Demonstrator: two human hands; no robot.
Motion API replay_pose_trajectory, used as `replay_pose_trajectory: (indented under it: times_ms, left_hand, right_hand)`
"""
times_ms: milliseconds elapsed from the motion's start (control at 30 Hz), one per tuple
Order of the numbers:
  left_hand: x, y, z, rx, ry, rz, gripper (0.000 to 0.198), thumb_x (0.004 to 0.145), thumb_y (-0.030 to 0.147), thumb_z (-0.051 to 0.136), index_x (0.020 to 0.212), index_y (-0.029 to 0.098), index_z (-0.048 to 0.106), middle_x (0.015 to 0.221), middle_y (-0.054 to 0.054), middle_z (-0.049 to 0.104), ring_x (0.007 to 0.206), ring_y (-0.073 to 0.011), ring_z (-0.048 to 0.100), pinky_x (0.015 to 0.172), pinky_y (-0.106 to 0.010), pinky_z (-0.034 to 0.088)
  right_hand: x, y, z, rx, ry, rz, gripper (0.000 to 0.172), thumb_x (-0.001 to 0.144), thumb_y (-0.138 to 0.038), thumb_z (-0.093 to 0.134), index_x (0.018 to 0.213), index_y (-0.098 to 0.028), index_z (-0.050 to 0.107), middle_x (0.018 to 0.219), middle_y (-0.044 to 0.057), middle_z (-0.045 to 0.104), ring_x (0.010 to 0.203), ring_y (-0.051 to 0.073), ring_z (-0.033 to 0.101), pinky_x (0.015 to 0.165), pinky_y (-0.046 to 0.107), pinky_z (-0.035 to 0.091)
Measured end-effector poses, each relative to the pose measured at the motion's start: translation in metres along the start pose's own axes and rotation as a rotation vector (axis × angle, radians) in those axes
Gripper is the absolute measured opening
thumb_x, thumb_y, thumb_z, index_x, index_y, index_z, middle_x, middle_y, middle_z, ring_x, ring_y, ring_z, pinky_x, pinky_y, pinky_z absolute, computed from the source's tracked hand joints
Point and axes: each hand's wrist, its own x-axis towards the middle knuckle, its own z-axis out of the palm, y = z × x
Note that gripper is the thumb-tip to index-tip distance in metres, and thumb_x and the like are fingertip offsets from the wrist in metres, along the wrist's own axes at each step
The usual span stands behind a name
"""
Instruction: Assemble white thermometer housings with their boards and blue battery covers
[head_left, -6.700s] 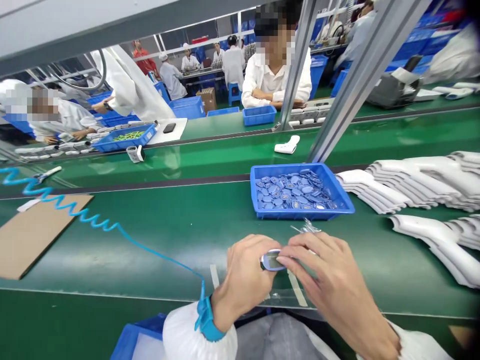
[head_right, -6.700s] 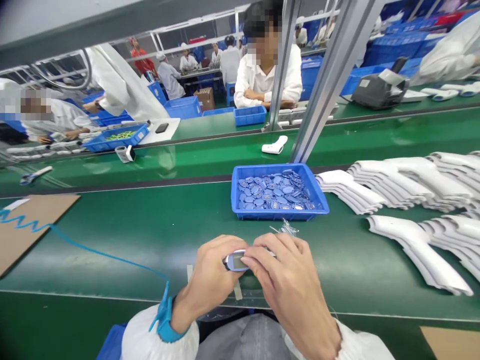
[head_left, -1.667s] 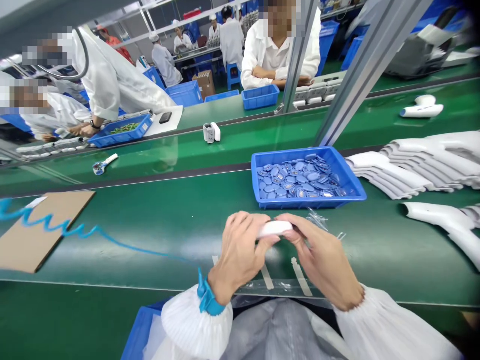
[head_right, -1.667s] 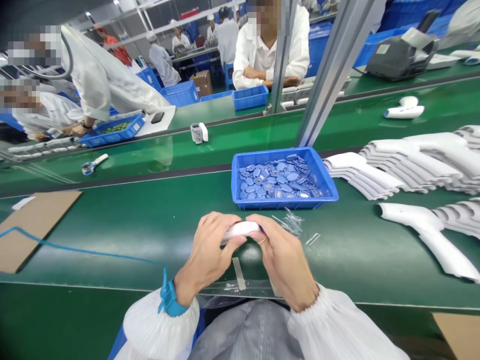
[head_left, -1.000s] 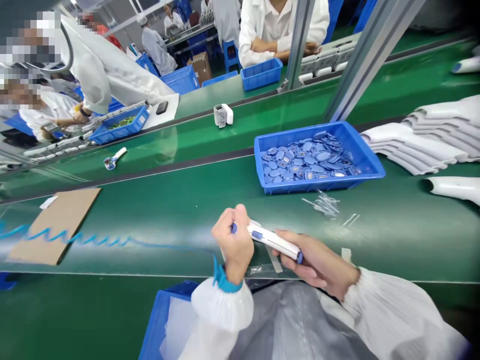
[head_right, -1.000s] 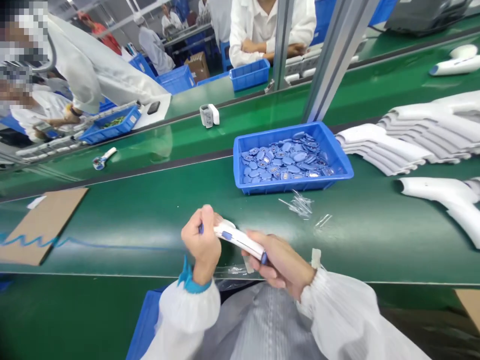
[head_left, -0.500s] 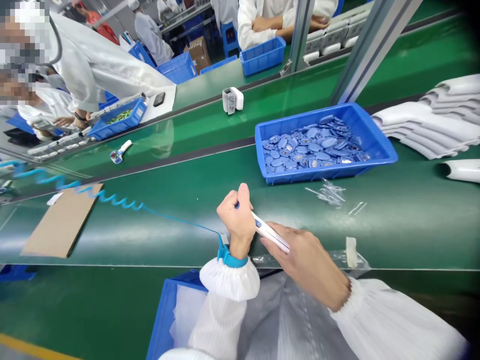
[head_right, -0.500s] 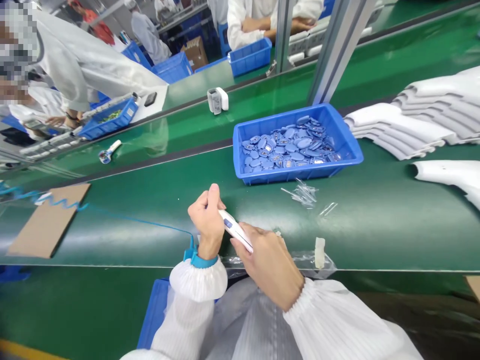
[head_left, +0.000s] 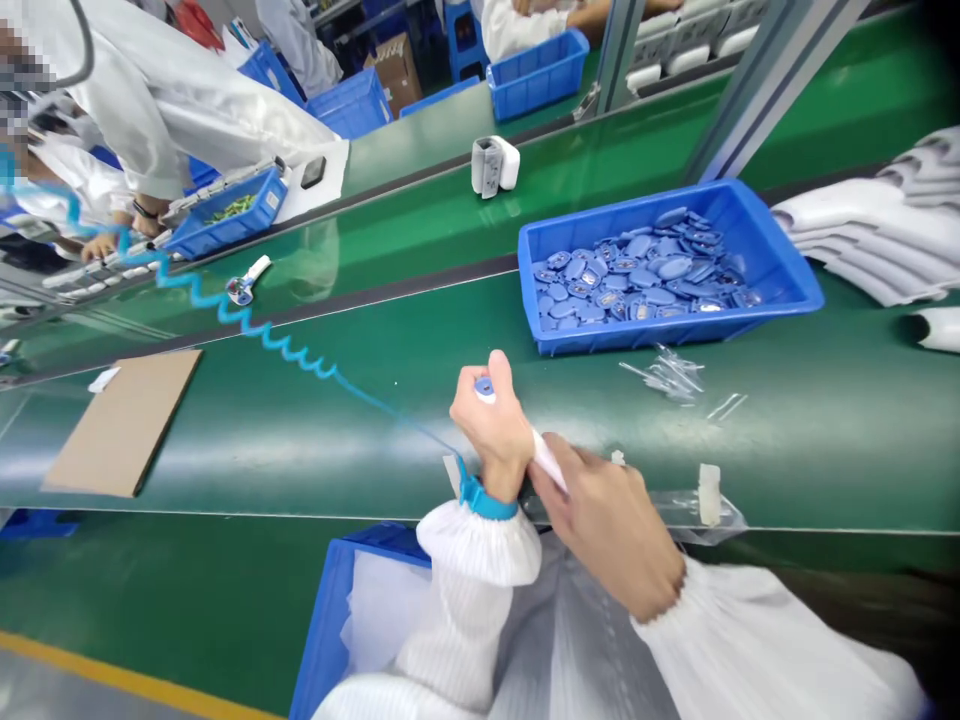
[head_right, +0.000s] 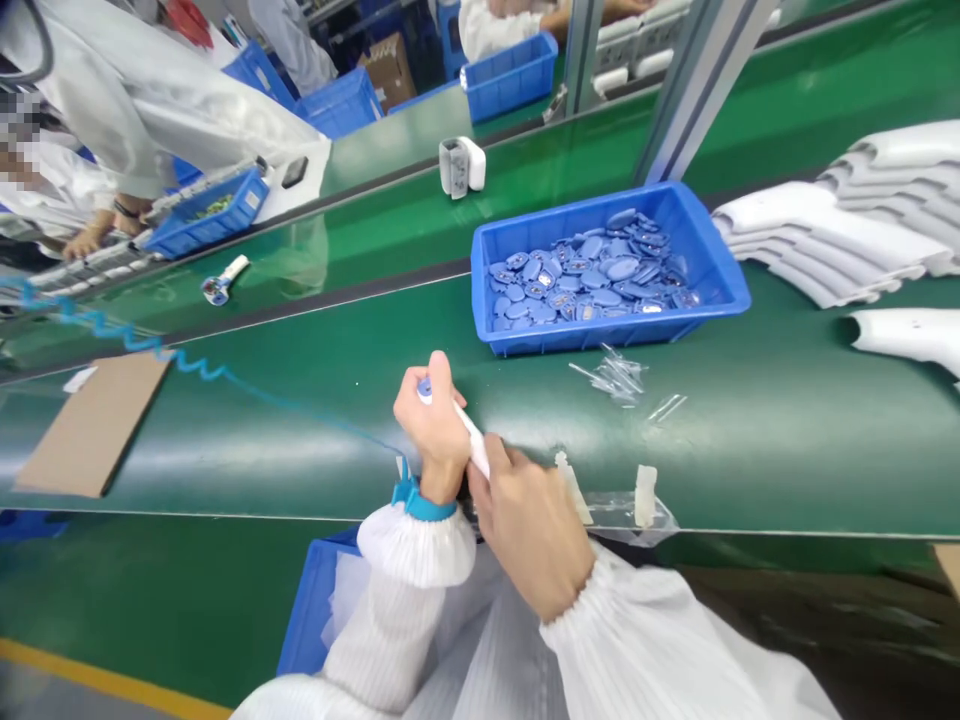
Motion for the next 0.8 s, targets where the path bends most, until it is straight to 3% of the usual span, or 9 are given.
replay_pose_trajectory:
  times_ms: [100, 233, 467, 567, 667, 800]
  left_hand:
    - [0.001, 0.004, -0.003, -0.253, -0.109, -0.105, 0.054, 0.1, 0.06, 0.047, 0.064, 0.02, 0.049, 0.054, 0.002, 0.048, 0.051, -0.0117, 0.046, 0.056, -0.027, 0.038]
    - [0.0, 0.008, -0.008, -0.417, -0.135, -0.134, 0.056, 0.1, 0.065, 0.04, 0.07, 0.019, 0.053, 0.06, 0.0, 0.052, 0.054, -0.0128, 0.05, 0.056, -0.027, 0.04]
    - [0.001, 0.014, -0.014, -0.4, -0.179, -0.135, 0.058, 0.1, 0.067, 0.034, 0.068, 0.021, 0.049, 0.06, -0.001, 0.049, 0.057, -0.0142, 0.053, 0.06, -0.03, 0.044]
    - [0.0, 0.016, -0.02, -0.386, -0.209, -0.147, 0.06, 0.101, 0.067, 0.03, 0.067, 0.021, 0.049, 0.062, -0.002, 0.05, 0.06, -0.0148, 0.052, 0.063, -0.03, 0.045]
    - [0.0, 0.018, -0.034, -0.405, -0.398, -0.115, 0.056, 0.099, 0.069, 0.037, 0.078, 0.021, 0.058, 0.075, -0.005, 0.058, 0.07, -0.0168, 0.055, 0.068, -0.03, 0.046]
    - [0.003, 0.022, -0.063, -0.275, -0.75, -0.017, 0.038, 0.087, 0.052, 0.073, 0.109, 0.022, 0.063, 0.106, -0.008, 0.062, 0.088, -0.0189, 0.058, 0.077, -0.03, 0.047]
  right_hand:
    - [-0.004, -0.003, -0.001, 0.13, 0.089, -0.023, 0.025, 0.102, -0.031, 0.046, 0.098, -0.017, 0.065, 0.067, 0.0, 0.067, 0.048, 0.017, 0.062, 0.047, 0.029, 0.027]
    - [-0.007, -0.003, -0.001, 0.167, 0.15, 0.004, 0.027, 0.102, -0.034, 0.045, 0.103, -0.017, 0.067, 0.072, 0.0, 0.07, 0.052, 0.016, 0.064, 0.049, 0.03, 0.03]
    - [-0.007, 0.013, -0.01, 0.432, -0.039, 0.134, 0.032, 0.092, -0.031, 0.058, 0.121, -0.021, 0.066, 0.1, 0.003, 0.077, 0.072, 0.019, 0.07, 0.062, 0.03, 0.048]
    - [-0.007, 0.017, -0.017, 0.572, -0.139, 0.231, 0.032, 0.09, -0.033, 0.061, 0.12, -0.027, 0.068, 0.093, -0.002, 0.076, 0.067, 0.017, 0.067, 0.058, 0.028, 0.048]
    - [-0.007, 0.022, -0.025, 0.655, -0.163, 0.3, 0.028, 0.092, -0.04, 0.06, 0.116, -0.03, 0.07, 0.079, -0.005, 0.072, 0.06, 0.014, 0.062, 0.054, 0.026, 0.046]
    - [-0.003, 0.034, -0.031, 0.694, -0.213, 0.29, 0.033, 0.094, -0.053, 0.057, 0.113, -0.03, 0.072, 0.067, -0.006, 0.066, 0.057, 0.014, 0.057, 0.051, 0.023, 0.046]
